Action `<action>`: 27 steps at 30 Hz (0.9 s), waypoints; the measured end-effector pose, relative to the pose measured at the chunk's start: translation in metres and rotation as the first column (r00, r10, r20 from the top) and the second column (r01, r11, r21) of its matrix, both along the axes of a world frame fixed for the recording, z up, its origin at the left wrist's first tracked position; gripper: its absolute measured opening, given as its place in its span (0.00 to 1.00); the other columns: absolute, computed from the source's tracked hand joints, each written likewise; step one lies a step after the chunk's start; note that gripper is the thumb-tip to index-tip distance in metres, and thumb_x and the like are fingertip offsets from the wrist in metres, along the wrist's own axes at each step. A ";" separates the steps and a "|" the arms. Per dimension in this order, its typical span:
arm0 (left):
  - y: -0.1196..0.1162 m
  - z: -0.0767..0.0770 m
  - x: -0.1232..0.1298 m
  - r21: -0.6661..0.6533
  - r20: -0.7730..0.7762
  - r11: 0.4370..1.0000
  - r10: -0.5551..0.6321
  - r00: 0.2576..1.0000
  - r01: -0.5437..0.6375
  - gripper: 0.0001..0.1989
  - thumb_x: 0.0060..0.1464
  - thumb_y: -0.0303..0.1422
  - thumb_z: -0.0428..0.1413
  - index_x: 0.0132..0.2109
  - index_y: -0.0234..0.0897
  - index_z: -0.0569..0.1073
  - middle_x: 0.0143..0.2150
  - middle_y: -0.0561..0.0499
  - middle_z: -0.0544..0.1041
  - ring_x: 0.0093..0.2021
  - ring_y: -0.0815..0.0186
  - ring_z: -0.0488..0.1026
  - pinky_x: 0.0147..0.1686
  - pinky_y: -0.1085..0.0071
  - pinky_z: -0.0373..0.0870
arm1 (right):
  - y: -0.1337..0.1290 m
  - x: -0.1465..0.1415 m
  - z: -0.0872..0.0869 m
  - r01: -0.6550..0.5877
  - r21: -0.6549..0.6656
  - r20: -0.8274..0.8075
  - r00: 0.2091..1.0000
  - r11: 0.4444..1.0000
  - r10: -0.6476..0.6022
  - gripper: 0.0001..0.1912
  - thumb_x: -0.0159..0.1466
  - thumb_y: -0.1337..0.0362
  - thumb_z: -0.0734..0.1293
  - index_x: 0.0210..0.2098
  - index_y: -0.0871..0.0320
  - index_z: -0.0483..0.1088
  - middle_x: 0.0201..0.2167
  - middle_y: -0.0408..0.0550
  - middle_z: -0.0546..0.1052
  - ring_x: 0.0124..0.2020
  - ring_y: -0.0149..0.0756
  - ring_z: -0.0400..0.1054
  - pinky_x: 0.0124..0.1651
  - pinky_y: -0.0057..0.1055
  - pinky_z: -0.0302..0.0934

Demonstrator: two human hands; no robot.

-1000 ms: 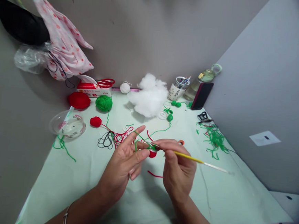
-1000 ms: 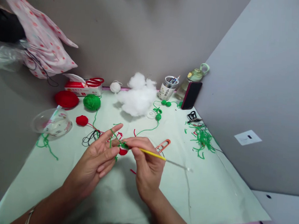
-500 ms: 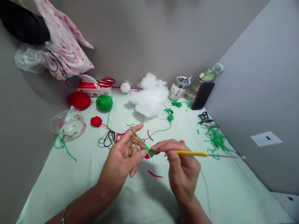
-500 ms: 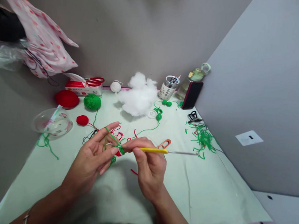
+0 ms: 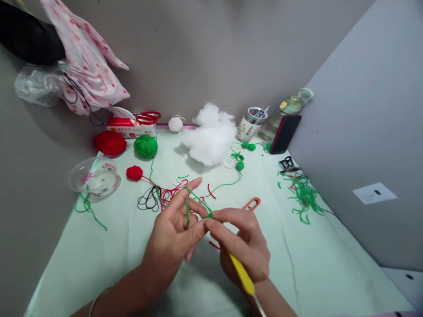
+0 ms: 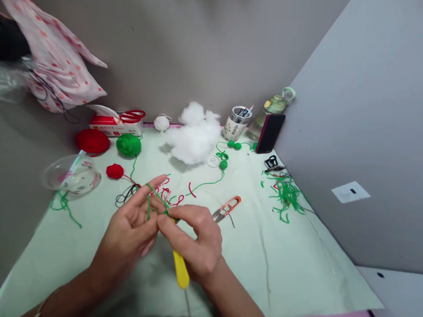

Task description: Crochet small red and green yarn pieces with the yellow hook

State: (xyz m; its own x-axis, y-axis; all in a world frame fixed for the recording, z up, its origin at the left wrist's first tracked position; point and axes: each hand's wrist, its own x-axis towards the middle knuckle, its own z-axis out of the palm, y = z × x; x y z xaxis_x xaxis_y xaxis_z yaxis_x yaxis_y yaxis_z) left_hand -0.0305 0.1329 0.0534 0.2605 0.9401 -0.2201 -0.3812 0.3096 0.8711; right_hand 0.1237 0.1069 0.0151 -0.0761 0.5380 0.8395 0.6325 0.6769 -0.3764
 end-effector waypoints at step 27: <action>0.013 -0.002 -0.003 -0.205 0.288 0.954 -0.155 0.945 0.219 0.28 0.50 0.32 0.74 0.58 0.34 0.79 0.22 0.64 0.66 0.15 0.83 0.46 0.13 0.85 0.51 | 0.004 -0.006 0.007 -0.003 -0.143 -0.260 0.965 0.990 -0.034 0.16 0.71 0.72 0.68 0.51 0.48 0.82 0.38 0.47 0.81 0.38 0.37 0.76 0.37 0.34 0.74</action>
State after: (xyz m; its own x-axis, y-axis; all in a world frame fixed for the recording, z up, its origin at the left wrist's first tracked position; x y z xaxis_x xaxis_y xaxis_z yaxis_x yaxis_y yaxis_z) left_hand -0.0331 0.1456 0.0515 0.5058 0.7998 -0.3233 -0.5043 0.5782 0.6414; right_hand 0.1177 0.1109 0.0224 0.1451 0.6513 0.7448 0.5093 0.5962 -0.6206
